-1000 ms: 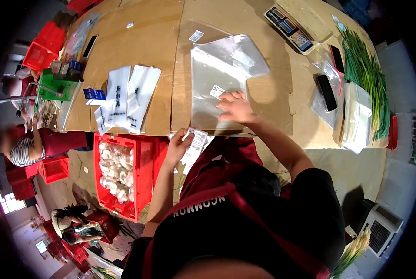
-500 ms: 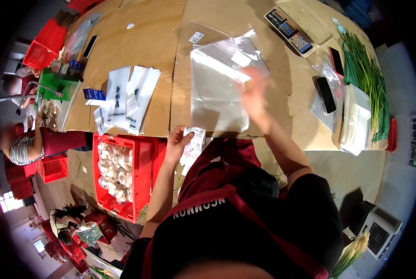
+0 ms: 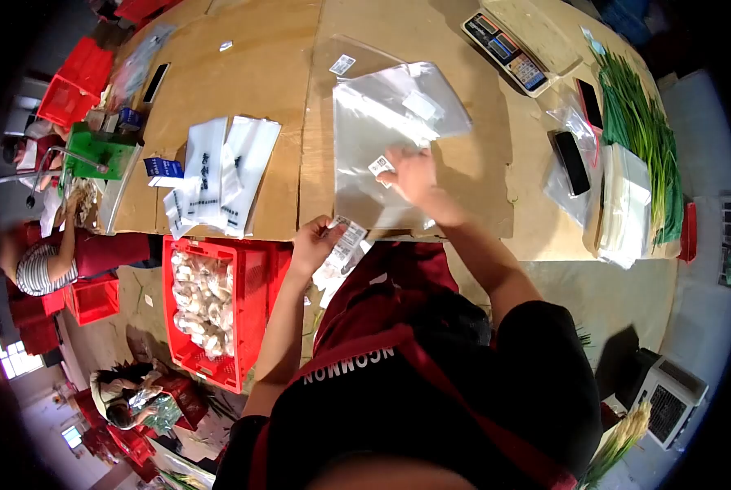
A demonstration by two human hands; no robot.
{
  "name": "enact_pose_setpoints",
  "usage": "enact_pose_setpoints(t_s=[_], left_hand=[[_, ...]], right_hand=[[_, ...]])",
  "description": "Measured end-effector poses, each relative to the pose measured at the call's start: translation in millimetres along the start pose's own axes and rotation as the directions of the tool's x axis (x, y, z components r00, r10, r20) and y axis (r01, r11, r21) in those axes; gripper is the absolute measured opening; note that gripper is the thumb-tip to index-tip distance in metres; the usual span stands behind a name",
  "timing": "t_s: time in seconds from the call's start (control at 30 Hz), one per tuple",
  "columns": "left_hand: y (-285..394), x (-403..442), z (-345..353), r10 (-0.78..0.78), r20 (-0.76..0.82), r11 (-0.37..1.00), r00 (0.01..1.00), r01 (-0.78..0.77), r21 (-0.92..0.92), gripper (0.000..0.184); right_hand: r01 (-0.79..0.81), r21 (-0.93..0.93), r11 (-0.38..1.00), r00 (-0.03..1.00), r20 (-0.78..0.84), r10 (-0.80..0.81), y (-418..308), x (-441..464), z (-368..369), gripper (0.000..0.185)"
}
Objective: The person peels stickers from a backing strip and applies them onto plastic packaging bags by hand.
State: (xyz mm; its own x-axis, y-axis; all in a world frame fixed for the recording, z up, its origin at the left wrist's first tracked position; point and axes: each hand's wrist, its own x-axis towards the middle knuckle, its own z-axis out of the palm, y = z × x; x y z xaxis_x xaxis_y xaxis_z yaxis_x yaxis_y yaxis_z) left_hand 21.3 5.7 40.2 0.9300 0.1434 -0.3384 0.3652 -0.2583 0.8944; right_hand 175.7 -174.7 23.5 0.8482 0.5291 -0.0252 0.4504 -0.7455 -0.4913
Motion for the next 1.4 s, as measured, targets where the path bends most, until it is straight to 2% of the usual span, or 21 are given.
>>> enact_pose_setpoints(t_s=[0.03,0.07,0.1,0.17,0.2,0.3,0.37,0.43,0.47,0.53,0.57,0.63,0.67,0.77,0.83,0.9,0.93,1.0,1.1,1.2,1.4], left_hand=[[-2.0,-0.9,-2.4,0.008,-0.007,1.0,1.0,-0.008,-0.022,0.016],[-3.2,-5.4,-3.0,-0.05,0.002,0.98,0.999,0.049,-0.192,0.014],[-3.5,-7.6,-1.9,-0.052,0.0,0.98,0.999,0.051,-0.192,0.014],[-7.3,-13.2,3.7,0.031,-0.098,0.877,0.995,-0.074,-0.474,0.012],[-13.0,-8.7,6.2,0.207,-0.195,0.881,0.959,-0.27,-0.39,0.008],[-17.2,-12.9,-1.9,0.05,0.006,0.903,0.999,-0.043,-0.429,0.011],[-6.7,-11.5,-0.2,0.066,-0.021,0.916,0.998,-0.069,-0.396,0.012],[-10.7,-10.3,0.5,0.059,0.006,0.935,0.998,-0.053,-0.351,0.015],[-11.1,-12.1,-1.1,0.057,0.003,0.935,0.998,-0.052,-0.351,0.015],[-8.0,-15.5,-5.3,0.025,0.053,0.934,0.998,-0.004,-0.358,0.011],[-8.8,-16.9,-5.3,0.026,0.054,0.934,0.998,-0.005,-0.357,0.011],[-12.2,-21.0,-4.6,-0.003,0.016,0.922,1.0,0.009,-0.387,0.008],[-15.2,-22.3,-3.9,-0.003,0.025,0.923,1.0,0.012,-0.383,0.008],[-21.2,-26.1,1.7,0.0,0.061,0.87,0.998,0.03,-0.493,0.007],[-21.1,-27.6,5.7,-0.014,0.073,0.875,0.997,0.047,-0.482,0.009],[-25.6,-26.8,3.7,-0.038,0.096,0.888,0.995,0.078,-0.452,0.008],[-28.0,-25.7,3.3,-0.06,0.125,0.901,0.99,0.108,-0.42,0.008],[-31.3,-25.0,6.7,-0.033,0.114,0.892,0.993,0.081,-0.444,0.008],[-34.1,-24.5,9.7,0.004,0.093,0.877,0.996,0.041,-0.479,0.007],[-33.1,-25.3,9.5,-0.004,0.086,0.893,0.996,0.042,-0.449,0.007],[-29.2,-30.9,8.8,-0.046,0.035,0.908,0.998,0.056,-0.415,0.007]], right_hand=[[-0.037,-0.332,0.942,0.99,-0.142,-0.012,5.4,2.4,-1.5,0.043],[-0.026,-0.329,0.944,0.99,-0.142,-0.022,12.5,3.6,-0.9,0.056],[-0.024,-0.328,0.944,0.99,-0.14,-0.023,13.1,-0.8,-0.4,0.056],[0.479,-0.168,0.862,0.846,-0.175,-0.504,14.6,-14.6,2.8,0.054],[0.558,-0.085,0.825,0.821,-0.092,-0.564,17.3,-20.1,2.9,0.037],[0.421,-0.06,0.905,0.895,-0.13,-0.426,25.6,-15.6,18.5,0.02],[0.377,0.029,0.926,0.923,-0.099,-0.372,27.5,-10.0,17.9,0.012],[0.195,0.395,0.898,0.94,0.185,-0.286,41.9,3.5,21.9,0.009],[0.196,0.397,0.897,0.939,0.187,-0.288,45.5,4.4,22.7,0.009],[-0.13,0.513,0.849,0.979,0.201,0.028,45.3,5.3,17.2,0.014],[-0.13,0.512,0.849,0.979,0.201,0.029,44.3,4.0,15.4,0.014],[0.226,0.495,0.839,0.943,0.106,-0.316,31.1,-6.3,3.8,0.022],[0.433,0.215,0.875,0.884,0.09,-0.46,23.6,-15.3,-10.6,0.028],[0.539,0.073,0.839,0.836,0.074,-0.544,30.0,-24.1,-4.8,0.024],[0.542,0.033,0.84,0.84,0.018,-0.543,41.7,-22.1,16.4,0.02],[0.226,0.301,0.926,0.965,0.064,-0.256,45.0,-20.2,21.9,0.016],[0.223,0.303,0.926,0.966,0.062,-0.252,44.8,-19.9,20.7,0.016],[0.469,0.227,0.854,0.878,-0.011,-0.479,42.4,-22.0,12.4,0.017],[0.541,0.047,0.84,0.841,-0.052,-0.538,30.4,-30.2,-3.7,0.015],[0.414,0.121,0.902,0.91,-0.052,-0.411,34.7,-26.5,8.0,0.013],[0.418,0.298,0.858,0.906,-0.065,-0.418,44.5,-19.2,17.5,0.011]])
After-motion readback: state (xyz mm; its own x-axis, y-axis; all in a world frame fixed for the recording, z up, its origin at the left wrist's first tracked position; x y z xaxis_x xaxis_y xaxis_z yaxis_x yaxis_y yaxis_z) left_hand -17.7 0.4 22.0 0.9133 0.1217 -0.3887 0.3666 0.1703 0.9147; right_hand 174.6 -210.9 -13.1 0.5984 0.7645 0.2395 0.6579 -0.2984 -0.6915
